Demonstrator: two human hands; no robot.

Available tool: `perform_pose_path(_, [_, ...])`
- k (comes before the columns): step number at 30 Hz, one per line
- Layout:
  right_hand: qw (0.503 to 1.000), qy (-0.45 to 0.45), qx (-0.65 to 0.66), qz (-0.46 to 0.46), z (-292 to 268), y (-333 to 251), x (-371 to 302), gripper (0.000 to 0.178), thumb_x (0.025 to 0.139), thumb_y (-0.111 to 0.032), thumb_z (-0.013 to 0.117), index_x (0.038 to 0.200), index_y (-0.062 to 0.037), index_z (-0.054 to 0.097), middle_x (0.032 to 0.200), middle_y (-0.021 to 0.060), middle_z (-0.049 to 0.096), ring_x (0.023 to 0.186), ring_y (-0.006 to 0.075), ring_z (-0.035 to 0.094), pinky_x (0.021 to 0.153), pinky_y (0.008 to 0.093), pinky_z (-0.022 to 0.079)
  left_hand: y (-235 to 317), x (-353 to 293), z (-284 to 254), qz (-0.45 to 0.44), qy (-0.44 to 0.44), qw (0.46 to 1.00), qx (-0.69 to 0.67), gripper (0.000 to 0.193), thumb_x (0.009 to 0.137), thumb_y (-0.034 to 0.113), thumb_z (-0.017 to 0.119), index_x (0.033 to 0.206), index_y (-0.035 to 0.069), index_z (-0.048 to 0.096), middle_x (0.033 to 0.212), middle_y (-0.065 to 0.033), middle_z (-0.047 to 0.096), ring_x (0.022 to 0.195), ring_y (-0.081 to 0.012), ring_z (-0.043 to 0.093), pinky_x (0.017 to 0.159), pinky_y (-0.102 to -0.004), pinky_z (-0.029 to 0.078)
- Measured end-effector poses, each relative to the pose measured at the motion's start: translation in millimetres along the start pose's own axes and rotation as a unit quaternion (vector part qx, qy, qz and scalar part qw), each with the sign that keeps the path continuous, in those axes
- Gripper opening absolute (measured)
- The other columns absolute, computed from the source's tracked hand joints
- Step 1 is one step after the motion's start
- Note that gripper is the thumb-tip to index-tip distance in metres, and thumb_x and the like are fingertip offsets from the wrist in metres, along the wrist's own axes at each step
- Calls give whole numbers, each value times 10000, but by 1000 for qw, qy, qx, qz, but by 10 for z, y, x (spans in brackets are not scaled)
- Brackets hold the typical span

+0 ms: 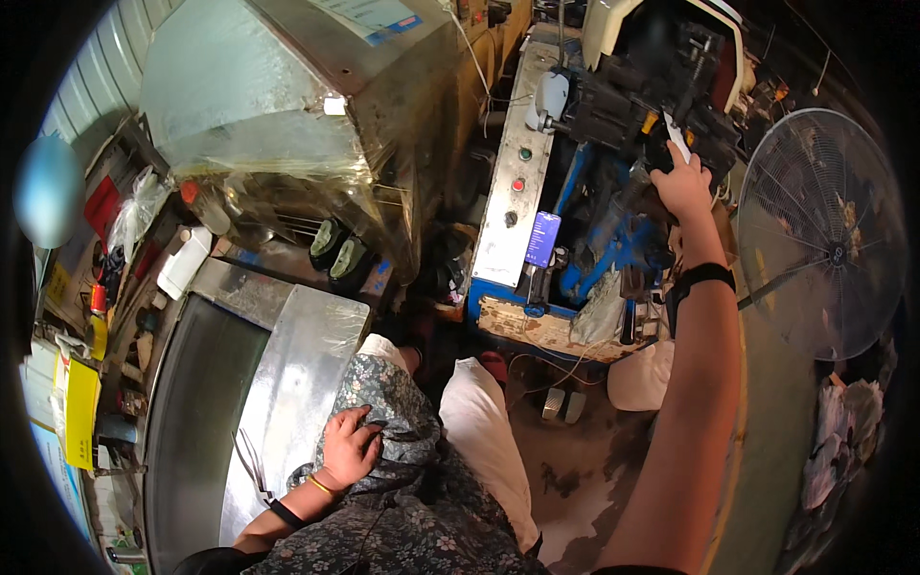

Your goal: Operate a conveyor belt and pressing machinery to process and manufacture shoes.

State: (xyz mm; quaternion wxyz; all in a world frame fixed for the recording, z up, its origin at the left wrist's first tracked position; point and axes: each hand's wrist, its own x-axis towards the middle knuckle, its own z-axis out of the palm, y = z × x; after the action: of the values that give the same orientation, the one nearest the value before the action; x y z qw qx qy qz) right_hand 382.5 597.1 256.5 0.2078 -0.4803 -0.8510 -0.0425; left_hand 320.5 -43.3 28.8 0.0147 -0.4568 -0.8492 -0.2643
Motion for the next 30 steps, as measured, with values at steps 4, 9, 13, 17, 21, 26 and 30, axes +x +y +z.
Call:
perform_pose_path(4, [1000,-13,-21,11,-23,-6,-16,744,819,-409,600,1516,-304,359,1543,189,332,1366,477,329,1094,514,371,-1,-16,-14,-2,5,1000,18,208,768,159,706,965,100,732,1244,-101,603,1129,-319,538,954,-440,420])
perform_pose_path(9, [1000,-12,-22,16,-46,-76,-89,740,824,-411,590,1517,-302,353,1548,185,320,1374,468,319,1095,512,370,-22,-36,-21,-2,-10,1000,11,212,773,170,698,971,101,729,1240,-95,604,1131,-311,537,948,-439,425])
perform_pose_path(13, [999,-3,-28,17,-43,-64,-98,726,828,-400,590,1509,-295,365,1544,180,329,1369,466,329,1091,514,374,-16,-34,-7,-2,-3,1000,16,212,784,176,694,981,107,730,1242,-87,601,1126,-306,538,950,-440,424])
perform_pose_path(17, [1000,13,-22,10,-13,-69,-94,716,833,-388,588,1508,-296,368,1541,186,333,1371,468,328,1087,516,378,-4,-42,-22,-8,0,1000,17,208,788,179,694,981,108,730,1247,-82,599,1133,-305,536,953,-440,423])
perform_pose_path(21, [1000,19,-19,12,3,-39,-92,710,835,-386,588,1505,-293,375,1543,190,330,1372,469,327,1084,516,384,-4,-39,-37,-4,-10,1000,20,219,789,180,695,994,109,728,1250,-79,597,1145,-309,533,955,-440,424])
perform_pose_path(26, [999,23,-20,14,-71,-66,-85,707,835,-391,589,1504,-287,384,1532,165,353,1357,459,351,1080,517,390,14,-67,-31,-5,-10,1000,18,230,787,178,694,1004,107,725,1257,-80,594,1152,-310,530,953,-444,425])
perform_pose_path(30, [997,-55,-32,32,-427,-305,61,746,799,-383,603,1507,-280,390,1493,146,406,1322,417,410,1077,502,399,-2,-82,-10,-8,-12,1000,21,233,785,178,695,1006,111,725,1264,-81,588,1159,-309,523,954,-447,424])
